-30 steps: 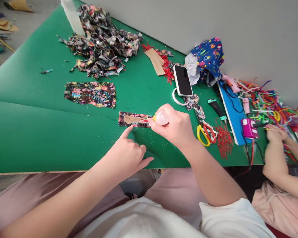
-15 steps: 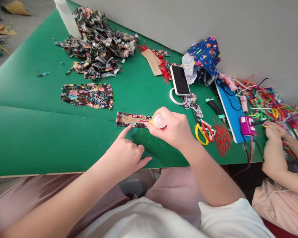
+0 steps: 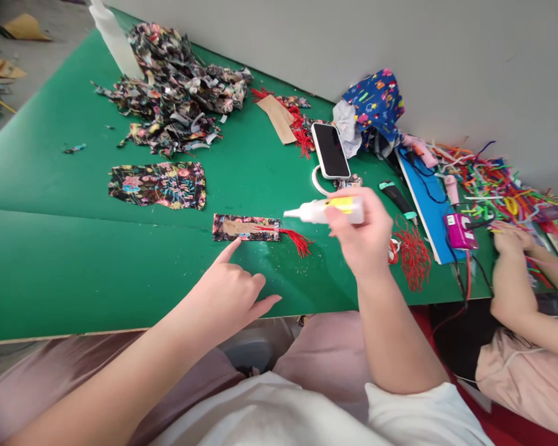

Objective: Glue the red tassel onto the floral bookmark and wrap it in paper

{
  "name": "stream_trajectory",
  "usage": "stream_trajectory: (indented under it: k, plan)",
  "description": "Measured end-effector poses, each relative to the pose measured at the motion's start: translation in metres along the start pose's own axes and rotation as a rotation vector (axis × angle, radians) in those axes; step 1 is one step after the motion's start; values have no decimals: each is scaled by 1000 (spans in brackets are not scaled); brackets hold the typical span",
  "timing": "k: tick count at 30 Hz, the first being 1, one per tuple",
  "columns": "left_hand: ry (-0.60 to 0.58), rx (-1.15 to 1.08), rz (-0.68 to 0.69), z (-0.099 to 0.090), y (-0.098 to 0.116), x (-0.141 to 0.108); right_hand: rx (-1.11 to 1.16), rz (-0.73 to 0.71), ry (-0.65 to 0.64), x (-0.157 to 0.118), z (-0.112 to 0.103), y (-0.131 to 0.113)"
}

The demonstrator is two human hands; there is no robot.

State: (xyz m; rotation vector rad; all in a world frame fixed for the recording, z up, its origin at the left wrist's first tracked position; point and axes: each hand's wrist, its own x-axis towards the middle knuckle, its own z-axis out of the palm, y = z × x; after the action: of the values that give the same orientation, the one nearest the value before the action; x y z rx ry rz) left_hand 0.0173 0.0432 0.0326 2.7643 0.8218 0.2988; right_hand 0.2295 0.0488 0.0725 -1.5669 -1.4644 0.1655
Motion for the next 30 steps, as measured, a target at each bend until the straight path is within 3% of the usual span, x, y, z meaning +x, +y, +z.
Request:
stream_trajectory:
  k: [3,6,13,17,20,23,26,30]
  plan:
    - [-8,15,-3,-1,-1,0,278,107,100,6,-12,18]
    - [-23,31,-2,0,0,-1,284,96,11,14,-10,33]
    - [-20,-1,32,-6,1,-7,163,199,-221,33,52,53]
    - [116,-86,-10,-25,-23,-9,64,218,-241,33,67,59]
    - [227,-14,-178,-34,-49,-6,99,215,-247,30,67,63]
    - [239,58,-225,-30,-64,-1,155,219,-278,28,65,66]
    - [213,107,-199,-19,-66,1,164,198,-286,25,58,69]
    - [203,144,-179,-11,-59,-2,126,200,-152,12,37,73]
